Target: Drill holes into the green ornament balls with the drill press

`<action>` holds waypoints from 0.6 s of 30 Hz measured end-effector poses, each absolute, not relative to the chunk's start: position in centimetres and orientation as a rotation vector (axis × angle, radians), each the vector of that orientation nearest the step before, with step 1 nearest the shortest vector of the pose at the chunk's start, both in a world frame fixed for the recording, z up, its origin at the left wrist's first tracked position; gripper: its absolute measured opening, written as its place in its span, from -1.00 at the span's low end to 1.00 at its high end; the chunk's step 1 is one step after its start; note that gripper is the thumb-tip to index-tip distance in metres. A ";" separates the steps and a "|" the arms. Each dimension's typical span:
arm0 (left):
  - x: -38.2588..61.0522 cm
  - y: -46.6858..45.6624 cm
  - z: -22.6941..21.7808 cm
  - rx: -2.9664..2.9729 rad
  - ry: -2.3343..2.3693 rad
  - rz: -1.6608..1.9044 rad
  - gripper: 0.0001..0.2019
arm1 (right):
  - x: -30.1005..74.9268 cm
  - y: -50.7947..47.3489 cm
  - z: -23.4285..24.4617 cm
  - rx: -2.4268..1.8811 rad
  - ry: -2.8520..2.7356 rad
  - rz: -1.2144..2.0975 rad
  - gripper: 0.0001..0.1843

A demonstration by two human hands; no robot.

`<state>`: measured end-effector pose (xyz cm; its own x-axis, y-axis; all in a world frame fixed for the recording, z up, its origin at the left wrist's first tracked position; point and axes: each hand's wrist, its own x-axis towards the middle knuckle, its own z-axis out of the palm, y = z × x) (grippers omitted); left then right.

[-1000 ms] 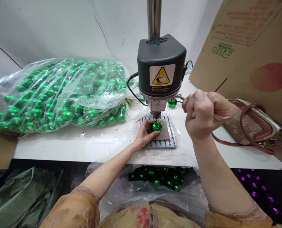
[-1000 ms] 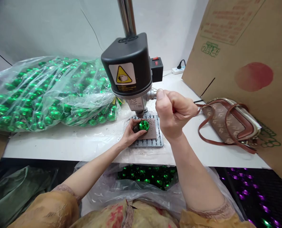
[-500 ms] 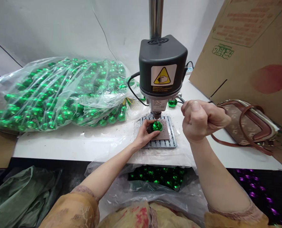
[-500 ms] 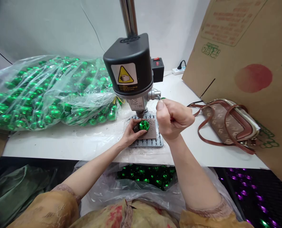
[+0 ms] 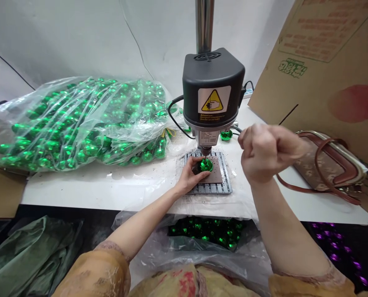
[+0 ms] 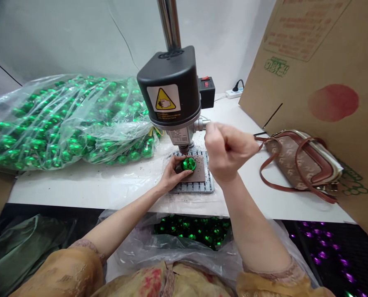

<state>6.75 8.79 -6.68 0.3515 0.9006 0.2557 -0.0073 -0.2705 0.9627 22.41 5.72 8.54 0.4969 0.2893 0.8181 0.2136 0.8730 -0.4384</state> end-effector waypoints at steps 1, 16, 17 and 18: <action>6.8 8.7 -6.5 1.602 0.843 1.118 -0.50 | 22.4 5.8 9.7 -0.603 -1.030 0.107 -0.47; 0.5 -3.8 -6.9 2.923 0.232 0.752 -0.62 | 22.7 6.9 13.5 -0.647 -1.040 0.249 -0.54; -0.1 -3.1 -7.0 2.878 0.290 0.814 -0.66 | 22.7 7.0 13.6 -0.648 -1.037 0.245 -0.55; -0.7 -1.9 -7.0 2.809 0.394 0.901 -0.75 | 22.7 7.0 13.6 -0.656 -1.032 0.240 -0.56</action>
